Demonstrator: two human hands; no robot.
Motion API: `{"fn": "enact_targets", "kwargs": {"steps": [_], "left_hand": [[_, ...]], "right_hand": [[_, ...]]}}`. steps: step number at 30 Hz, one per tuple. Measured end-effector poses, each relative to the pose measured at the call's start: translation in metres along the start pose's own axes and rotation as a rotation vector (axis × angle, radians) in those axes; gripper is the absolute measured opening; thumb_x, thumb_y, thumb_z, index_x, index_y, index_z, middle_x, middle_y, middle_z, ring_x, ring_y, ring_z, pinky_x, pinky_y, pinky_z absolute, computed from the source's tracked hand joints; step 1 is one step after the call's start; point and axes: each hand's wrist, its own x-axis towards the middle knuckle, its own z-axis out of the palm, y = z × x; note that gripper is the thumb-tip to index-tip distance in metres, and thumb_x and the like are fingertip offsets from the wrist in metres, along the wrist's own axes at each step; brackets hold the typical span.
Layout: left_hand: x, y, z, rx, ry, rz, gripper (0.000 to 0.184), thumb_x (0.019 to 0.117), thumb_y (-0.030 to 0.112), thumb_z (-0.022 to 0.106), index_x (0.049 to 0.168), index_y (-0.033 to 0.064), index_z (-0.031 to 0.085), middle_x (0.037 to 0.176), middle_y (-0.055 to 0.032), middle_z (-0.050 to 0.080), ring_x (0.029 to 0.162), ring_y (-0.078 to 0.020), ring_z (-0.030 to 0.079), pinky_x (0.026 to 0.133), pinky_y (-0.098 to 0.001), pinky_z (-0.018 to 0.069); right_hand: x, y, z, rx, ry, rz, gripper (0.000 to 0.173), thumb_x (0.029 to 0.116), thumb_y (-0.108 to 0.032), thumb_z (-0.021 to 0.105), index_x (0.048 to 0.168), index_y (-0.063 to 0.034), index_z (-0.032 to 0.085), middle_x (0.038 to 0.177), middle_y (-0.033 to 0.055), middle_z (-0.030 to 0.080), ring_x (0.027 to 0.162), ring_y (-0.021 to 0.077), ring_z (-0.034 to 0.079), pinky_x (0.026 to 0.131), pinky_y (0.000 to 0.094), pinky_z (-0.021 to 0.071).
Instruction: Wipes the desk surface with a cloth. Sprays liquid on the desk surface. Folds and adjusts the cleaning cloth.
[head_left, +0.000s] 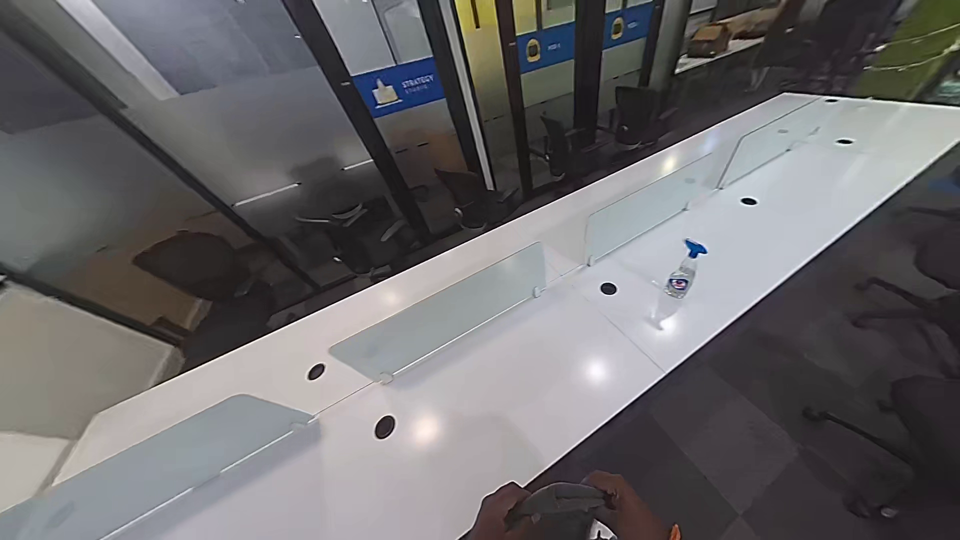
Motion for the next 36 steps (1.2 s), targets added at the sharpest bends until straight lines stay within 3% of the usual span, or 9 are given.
{"fn": "enact_targets", "kwargs": {"steps": [4,11,17,19,21,27,30,33,36], "left_hand": [[0.029,0.015,0.021,-0.070,-0.009,0.037,0.015,0.0920,0.017,0.073,0.096,0.0018,0.072,0.091,-0.0056,0.071,0.084,-0.0111,0.068,0.079,-0.0303,0.0587],[0.098,0.011,0.092,-0.194,-0.139,-0.024,0.014,0.0909,0.012,0.072,0.099,-0.0003,0.072,0.092,-0.0070,0.073,0.087,-0.0123,0.070,0.085,-0.0340,0.0592],[0.155,0.027,0.150,-0.163,-0.331,-0.093,0.032,0.0867,0.010,0.076,0.117,0.0017,0.069,0.109,-0.0083,0.074,0.098,-0.0146,0.071,0.091,-0.0370,0.0590],[0.175,0.028,0.172,-0.170,-0.384,-0.060,0.046,0.0848,0.010,0.079,0.127,0.0019,0.063,0.114,-0.0089,0.073,0.103,-0.0155,0.071,0.094,-0.0380,0.0590],[0.194,0.030,0.191,-0.138,-0.484,-0.007,0.054,0.0842,0.010,0.080,0.133,0.0024,0.059,0.119,-0.0078,0.072,0.110,-0.0151,0.069,0.100,-0.0382,0.0568],[0.270,0.035,0.220,0.013,-0.628,0.072,0.026,0.0955,0.018,0.069,0.115,-0.0002,0.072,0.111,-0.0159,0.073,0.104,-0.0219,0.071,0.100,-0.0425,0.0548],[0.317,0.029,0.222,0.034,-0.641,0.068,0.024,0.0968,0.015,0.066,0.114,-0.0010,0.072,0.111,-0.0163,0.073,0.104,-0.0232,0.071,0.099,-0.0434,0.0552],[0.366,0.027,0.223,0.162,-0.727,0.109,0.027,0.0981,0.017,0.063,0.118,0.0000,0.070,0.116,-0.0172,0.072,0.111,-0.0270,0.069,0.104,-0.0471,0.0518],[0.410,0.033,0.234,0.281,-0.811,0.155,0.035,0.0961,0.021,0.065,0.126,0.0034,0.068,0.126,-0.0162,0.069,0.121,-0.0294,0.064,0.109,-0.0499,0.0473]], "right_hand": [[-0.032,-0.008,-0.040,0.042,0.195,-0.012,0.022,0.0860,0.000,0.071,0.107,-0.0050,0.075,0.105,0.0030,0.075,0.094,0.0071,0.070,0.086,0.0279,0.0590],[-0.095,-0.012,-0.085,0.128,0.690,0.076,0.027,0.0785,0.011,0.070,0.102,-0.0005,0.075,0.100,0.0022,0.077,0.092,0.0060,0.071,0.087,0.0262,0.0601],[-0.134,-0.014,-0.116,0.183,0.966,0.039,0.036,0.0777,0.014,0.072,0.110,-0.0020,0.073,0.107,0.0003,0.076,0.098,0.0084,0.071,0.091,0.0298,0.0597],[-0.139,-0.018,-0.129,0.124,0.987,0.041,0.037,0.0791,0.012,0.073,0.113,-0.0015,0.071,0.109,0.0002,0.076,0.099,0.0072,0.071,0.093,0.0287,0.0592],[-0.137,-0.021,-0.140,0.094,0.999,0.057,0.040,0.0787,0.012,0.074,0.116,-0.0003,0.070,0.108,0.0003,0.076,0.094,0.0051,0.071,0.087,0.0262,0.0602],[-0.108,-0.006,-0.198,-0.026,1.011,0.174,0.032,0.0831,0.003,0.076,0.115,0.0036,0.071,0.103,0.0043,0.075,0.082,-0.0005,0.065,0.077,0.0195,0.0555],[-0.091,0.011,-0.231,-0.096,0.976,0.145,0.022,0.0863,0.002,0.074,0.108,0.0020,0.075,0.107,0.0085,0.075,0.097,0.0083,0.070,0.090,0.0264,0.0584],[-0.069,0.019,-0.262,-0.212,0.909,0.162,0.018,0.0867,-0.003,0.075,0.104,-0.0007,0.076,0.103,0.0101,0.073,0.097,0.0122,0.069,0.090,0.0283,0.0583],[-0.047,0.012,-0.290,-0.316,0.864,0.267,0.022,0.0877,-0.009,0.077,0.108,-0.0022,0.076,0.101,0.0129,0.074,0.095,0.0194,0.071,0.089,0.0371,0.0587]]}}
